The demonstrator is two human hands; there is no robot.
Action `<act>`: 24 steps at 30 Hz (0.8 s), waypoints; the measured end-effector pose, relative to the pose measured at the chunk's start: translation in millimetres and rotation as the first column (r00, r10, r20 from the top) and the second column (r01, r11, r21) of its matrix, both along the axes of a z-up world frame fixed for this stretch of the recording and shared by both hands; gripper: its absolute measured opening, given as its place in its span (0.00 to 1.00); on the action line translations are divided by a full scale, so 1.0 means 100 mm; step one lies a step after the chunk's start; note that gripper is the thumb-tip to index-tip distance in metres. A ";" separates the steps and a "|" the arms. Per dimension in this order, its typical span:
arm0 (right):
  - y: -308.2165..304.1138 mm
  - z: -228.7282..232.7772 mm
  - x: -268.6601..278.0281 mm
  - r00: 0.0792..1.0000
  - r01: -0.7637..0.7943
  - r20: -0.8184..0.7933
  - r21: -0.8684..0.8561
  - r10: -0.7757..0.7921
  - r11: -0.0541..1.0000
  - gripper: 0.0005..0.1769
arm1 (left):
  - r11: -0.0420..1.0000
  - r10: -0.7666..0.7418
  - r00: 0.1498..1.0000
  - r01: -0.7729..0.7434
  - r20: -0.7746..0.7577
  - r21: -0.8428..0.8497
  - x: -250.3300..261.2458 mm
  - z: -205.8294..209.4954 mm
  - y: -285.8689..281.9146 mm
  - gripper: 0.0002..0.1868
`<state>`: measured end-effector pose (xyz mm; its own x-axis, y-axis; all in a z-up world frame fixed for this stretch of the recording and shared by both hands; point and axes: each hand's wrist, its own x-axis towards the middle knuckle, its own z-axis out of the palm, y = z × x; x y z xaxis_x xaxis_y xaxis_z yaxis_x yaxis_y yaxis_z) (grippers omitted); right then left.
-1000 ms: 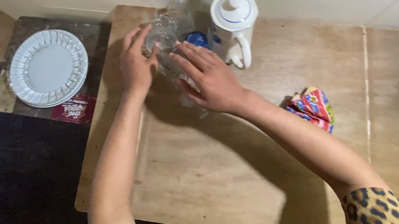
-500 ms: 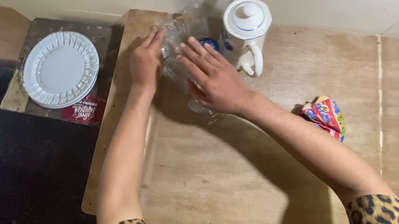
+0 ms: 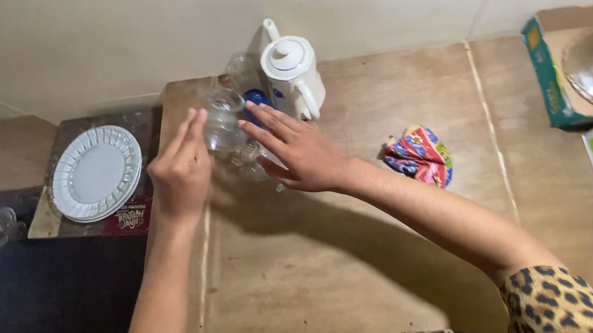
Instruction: The person wipes a glass with a cloth, places the glass into a cardboard box containing other items, and continues handling glassware on the table.
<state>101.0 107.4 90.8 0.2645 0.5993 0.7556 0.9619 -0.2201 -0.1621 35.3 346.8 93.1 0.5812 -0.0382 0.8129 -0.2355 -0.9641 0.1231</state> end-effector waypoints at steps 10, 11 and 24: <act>-1.03 -0.03 -0.49 0.986 -0.057 -0.145 0.146 0.079 0.988 0.40 | 0.898 -0.294 0.955 0.291 0.043 -0.331 -0.59 0.51 -1.44 0.16; -1.16 -0.09 -0.53 0.975 -0.087 -0.190 0.167 0.119 0.982 0.41 | 0.867 -0.328 0.944 0.316 0.036 -0.384 -0.60 0.47 -1.55 0.15; -2.45 -1.03 -0.32 0.862 0.366 -0.184 -0.419 -0.473 0.831 0.35 | 0.020 -0.563 0.821 -0.104 -0.097 -0.994 -0.33 -0.66 -2.76 0.13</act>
